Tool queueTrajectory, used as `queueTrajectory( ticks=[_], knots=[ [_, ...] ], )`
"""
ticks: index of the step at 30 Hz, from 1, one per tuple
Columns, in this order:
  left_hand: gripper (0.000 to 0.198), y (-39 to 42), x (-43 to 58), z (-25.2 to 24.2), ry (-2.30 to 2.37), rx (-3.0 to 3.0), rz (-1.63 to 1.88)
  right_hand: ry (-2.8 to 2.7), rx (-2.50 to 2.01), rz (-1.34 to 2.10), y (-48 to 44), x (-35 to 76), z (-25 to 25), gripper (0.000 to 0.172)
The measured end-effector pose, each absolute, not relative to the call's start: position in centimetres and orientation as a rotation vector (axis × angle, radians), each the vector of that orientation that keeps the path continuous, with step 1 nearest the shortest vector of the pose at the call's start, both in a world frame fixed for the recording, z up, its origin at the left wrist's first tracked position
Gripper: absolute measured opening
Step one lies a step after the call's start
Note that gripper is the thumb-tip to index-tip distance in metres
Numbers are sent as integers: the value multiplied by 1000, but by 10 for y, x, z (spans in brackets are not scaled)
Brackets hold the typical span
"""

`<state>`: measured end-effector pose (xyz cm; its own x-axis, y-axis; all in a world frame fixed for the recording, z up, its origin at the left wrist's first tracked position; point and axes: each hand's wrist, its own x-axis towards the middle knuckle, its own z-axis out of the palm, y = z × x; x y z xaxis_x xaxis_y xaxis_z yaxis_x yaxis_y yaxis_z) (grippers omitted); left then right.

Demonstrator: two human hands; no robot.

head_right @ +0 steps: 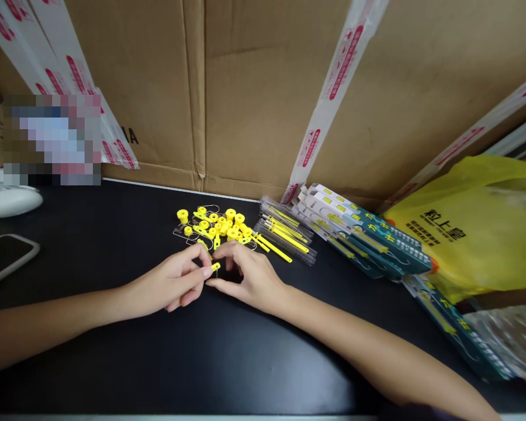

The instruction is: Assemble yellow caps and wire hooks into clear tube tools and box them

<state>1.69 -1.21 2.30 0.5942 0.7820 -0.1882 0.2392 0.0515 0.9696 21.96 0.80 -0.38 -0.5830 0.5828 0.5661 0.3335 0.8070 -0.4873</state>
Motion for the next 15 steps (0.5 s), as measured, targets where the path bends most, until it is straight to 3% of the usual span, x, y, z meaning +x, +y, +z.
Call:
queueTrajectory(
  ticks=[8,15],
  knots=[
    [25,3,14,17,856,1366,495,-2158,-807,732,7,216,-2,11],
    [29,19,4,40,1007,1071,801,-1897,-997,986,16,217,-2,19]
  ],
)
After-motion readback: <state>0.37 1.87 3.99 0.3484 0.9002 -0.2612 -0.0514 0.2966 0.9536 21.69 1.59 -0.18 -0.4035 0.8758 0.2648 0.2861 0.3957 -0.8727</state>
